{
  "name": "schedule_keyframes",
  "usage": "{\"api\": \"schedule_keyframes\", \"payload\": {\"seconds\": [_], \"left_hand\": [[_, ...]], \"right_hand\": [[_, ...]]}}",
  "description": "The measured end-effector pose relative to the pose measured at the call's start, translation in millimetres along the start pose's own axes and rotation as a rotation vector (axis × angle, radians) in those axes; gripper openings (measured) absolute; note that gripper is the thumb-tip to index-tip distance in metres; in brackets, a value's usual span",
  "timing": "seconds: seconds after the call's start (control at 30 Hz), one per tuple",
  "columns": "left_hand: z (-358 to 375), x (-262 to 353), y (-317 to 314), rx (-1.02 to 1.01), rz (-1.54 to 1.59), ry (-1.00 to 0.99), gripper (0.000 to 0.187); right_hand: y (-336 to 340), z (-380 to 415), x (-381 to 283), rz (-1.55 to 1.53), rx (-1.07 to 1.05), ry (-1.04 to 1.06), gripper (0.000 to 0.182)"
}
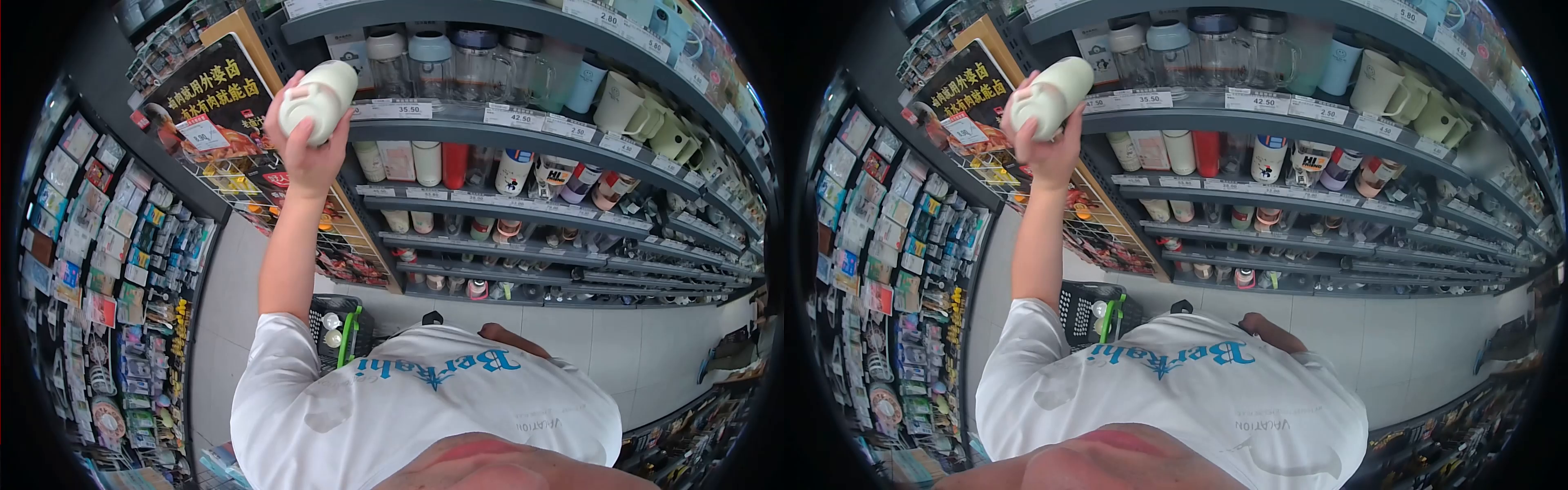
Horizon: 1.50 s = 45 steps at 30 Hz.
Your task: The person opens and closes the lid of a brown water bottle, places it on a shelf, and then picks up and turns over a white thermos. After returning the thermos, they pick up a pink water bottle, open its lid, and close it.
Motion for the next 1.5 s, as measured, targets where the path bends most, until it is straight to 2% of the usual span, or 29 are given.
{"api": "schedule_keyframes", "payload": {"seconds": [0.07,0.17,0.2,0.23,0.27,0.43,0.5,0.6,0.63,0.7,0.77,0.8,0.87,0.9,0.97,1.0,1.03,1.07,1.1,1.17,1.2,1.27,1.3,1.37,1.43,1.5], "left_hand": [[-6.0,19.8,18.2,0.051,-0.01,-0.026,0.079],[-3.9,43.5,35.3,0.049,0.087,0.093,0.088],[2.6,50.5,35.0,0.036,0.166,0.142,0.087],[8.9,58.5,34.9,0.024,0.245,0.192,0.085],[10.7,70.0,31.7,-0.088,0.274,0.241,0.092],[59.2,105.2,-2.9,-0.412,0.5,0.457,0.079],[83.1,121.2,-16.9,-0.544,0.581,0.62,0.075],[119.3,146.2,-27.5,-0.739,0.718,0.845,0.077],[120.2,152.5,-25.7,-0.737,0.722,0.858,0.077],[144.4,162.8,-29.2,-0.756,0.95,1.262,0.079],[146.7,166.2,-28.2,-0.744,1.016,1.343,0.083],[147.1,166.3,-28.1,-0.701,1.064,1.396,0.084],[144.0,166.6,-29.0,-0.66,1.105,1.451,0.085],[140.6,165.2,-30.7,-0.666,1.102,1.465,0.087],[134.5,158.7,-38.0,-0.673,1.083,1.45,0.089],[135.0,158.5,-40.9,-0.656,1.065,1.478,0.089],[135.1,158.2,-44.1,-0.637,1.048,1.509,0.089],[129.7,156.5,-46.7,-0.629,1.012,1.471,0.088],[128.7,157.5,-49.7,-0.631,1.009,1.468,0.088],[112.9,153.7,-52.5,-0.583,0.902,1.25,0.078],[113.5,156.6,-56.5,-0.587,0.898,1.254,0.078],[112.8,160.8,-62.4,-0.477,0.944,1.281,0.057],[116.7,165.4,-66.8,-0.484,0.938,1.284,0.057],[138.2,173.2,-79.0,-0.354,1.066,1.48,0.045],[140.2,184.0,-92.3,-0.349,1.113,1.487,0.045],[135.2,199.0,-103.0,-0.031,1.421,1.626,0.044]], "right_hand": [[6.5,11.2,-4.6,-0.041,0.027,0.02,0.044],[5.0,8.4,0.9,-0.077,0.068,-0.008,0.043],[-3.4,3.2,12.0,-0.086,-0.033,-0.129,0.045],[-0.8,7.6,10.5,-0.087,-0.042,-0.136,0.045],[2.3,12.6,8.7,-0.098,-0.04,-0.135,0.044],[13.1,15.0,-1.8,-0.123,-0.075,-0.111,0.042],[27.7,9.2,-18.3,-0.052,0.153,0.094,0.04],[62.7,31.8,-49.9,-0.434,0.155,0.14,0.036],[85.1,56.3,-70.1,-0.601,0.148,0.153,0.033],[126.9,93.6,-110.7,-0.64,0.225,0.303,0.031],[161.5,130.9,-144.2,-0.827,0.222,0.503,0.033],[176.4,146.5,-155.6,-0.829,0.219,0.503,0.033],[207.5,187.6,-183.9,-1.177,0.042,0.686,0.041],[219.3,211.5,-196.0,-1.178,0.039,0.695,0.041],[251.7,267.7,-227.9,-1.434,-0.14,0.983,0.053],[257.1,278.0,-236.3,-1.428,-0.14,1.002,0.053],[265.2,290.6,-241.2,-1.273,0.036,1.041,0.056],[271.1,303.9,-245.8,-1.116,0.208,1.066,0.06],[272.5,313.6,-252.7,-1.116,0.208,1.07,0.06],[277.7,323.7,-255.3,-1.196,0.296,1.011,0.058],[275.5,324.2,-257.7,-1.199,0.291,1.011,0.058],[275.4,325.9,-252.8,-1.259,0.361,1.005,0.057],[273.9,326.9,-251.0,-1.264,0.354,1.008,0.057],[273.7,322.4,-240.8,-1.358,0.319,0.931,0.056],[274.9,323.0,-233.1,-1.363,0.324,0.924,0.054],[276.2,326.1,-226.6,-1.37,0.315,0.966,0.058]]}}
Point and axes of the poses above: each hand's wrist, its own z-axis away from the middle knuckle, its own y-axis out of the back of the hand, x = y × z, the point moved 9 cm from there along -z, towards the middle knuckle, and after that the axes turned 8 degrees about -y, right-handed, at the moved point
